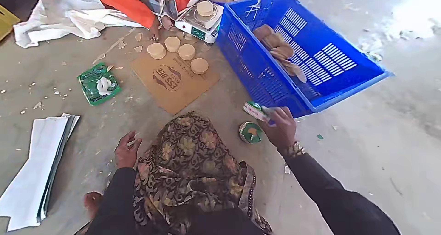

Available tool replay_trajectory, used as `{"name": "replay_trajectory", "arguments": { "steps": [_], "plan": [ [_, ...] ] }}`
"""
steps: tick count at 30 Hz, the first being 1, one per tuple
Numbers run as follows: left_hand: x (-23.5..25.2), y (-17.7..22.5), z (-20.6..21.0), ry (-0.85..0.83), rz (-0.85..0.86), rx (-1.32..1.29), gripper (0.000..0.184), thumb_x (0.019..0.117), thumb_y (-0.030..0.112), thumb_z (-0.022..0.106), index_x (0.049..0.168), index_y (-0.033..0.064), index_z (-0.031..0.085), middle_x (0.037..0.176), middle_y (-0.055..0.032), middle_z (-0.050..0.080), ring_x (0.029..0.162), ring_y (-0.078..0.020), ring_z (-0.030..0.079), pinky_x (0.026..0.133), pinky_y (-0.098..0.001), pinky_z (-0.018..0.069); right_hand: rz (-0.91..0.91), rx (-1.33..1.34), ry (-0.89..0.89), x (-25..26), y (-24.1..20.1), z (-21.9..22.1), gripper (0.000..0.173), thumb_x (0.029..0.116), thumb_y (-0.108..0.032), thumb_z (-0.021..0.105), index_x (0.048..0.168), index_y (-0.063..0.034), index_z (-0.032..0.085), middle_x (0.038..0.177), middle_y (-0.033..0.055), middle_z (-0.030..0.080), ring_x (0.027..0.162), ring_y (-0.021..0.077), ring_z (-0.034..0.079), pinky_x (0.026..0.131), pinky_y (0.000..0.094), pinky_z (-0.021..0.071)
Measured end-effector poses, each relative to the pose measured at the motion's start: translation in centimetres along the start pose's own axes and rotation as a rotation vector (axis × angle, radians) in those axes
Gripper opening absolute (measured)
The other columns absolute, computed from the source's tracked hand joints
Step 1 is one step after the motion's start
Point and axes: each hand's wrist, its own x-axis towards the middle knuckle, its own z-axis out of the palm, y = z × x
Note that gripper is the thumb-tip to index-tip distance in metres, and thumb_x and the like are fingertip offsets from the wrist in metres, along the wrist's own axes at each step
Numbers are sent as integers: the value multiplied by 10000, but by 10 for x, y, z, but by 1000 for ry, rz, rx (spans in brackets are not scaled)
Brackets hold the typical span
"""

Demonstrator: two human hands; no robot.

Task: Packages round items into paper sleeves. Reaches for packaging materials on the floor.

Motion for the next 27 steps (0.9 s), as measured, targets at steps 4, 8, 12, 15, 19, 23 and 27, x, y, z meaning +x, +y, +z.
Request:
{"name": "replay_trajectory", "arguments": {
  "steps": [4,8,12,15,19,23,27],
  "plan": [
    [-10,7,5,-56,-15,118,461,992,158,669,1402,-23,565,1365,-270,596,1232,-380,612,991,-520,515,50,-96,-249,-92,24,28,255,937,-40,650,1165,52,717,1209,295,684,1137,512,651,957,631,532],
    [-17,8,4,-71,14,175,456,975,119,681,1391,-34,574,1374,-285,587,1213,-399,618,979,-529,519,-14,-127,-225,-138,35,50,491,771,104,646,1246,-10,706,1215,249,688,1065,480,670,875,603,540],
    [-15,14,-1,-78,15,232,436,981,119,677,1379,-34,586,1373,-294,583,1227,-418,606,981,-550,510,-3,-48,-166,-111,31,30,282,822,-69,584,1043,28,730,1101,260,710,986,484,688,805,625,532],
    [-10,17,-16,-63,-47,275,429,974,139,695,1369,0,606,1393,-257,582,1273,-410,572,1008,-566,487,12,-12,-55,-81,23,32,344,915,-214,500,1014,41,709,1085,276,699,996,484,683,824,625,527],
    [7,1,-56,-42,-105,424,489,960,188,717,1390,-8,589,1466,-287,516,1393,-487,442,1152,-640,314,61,65,-185,-11,2,55,499,964,-358,493,1168,53,689,1268,295,650,1189,516,607,999,663,443],
    [13,-57,-113,86,-269,557,620,987,324,679,1454,-45,507,1553,-325,397,1487,-490,312,1214,-642,210,332,195,-483,82,-19,108,659,1054,-415,508,1493,73,450,1549,325,419,1477,480,362,1225,599,263],
    [-12,-88,-154,201,-553,609,699,984,402,667,1511,-8,456,1590,-355,301,1477,-545,281,1139,-719,289,467,394,-443,167,-24,175,593,1081,-366,520,1411,127,505,1391,389,539,1340,515,511,1147,620,367]
  ]
}}
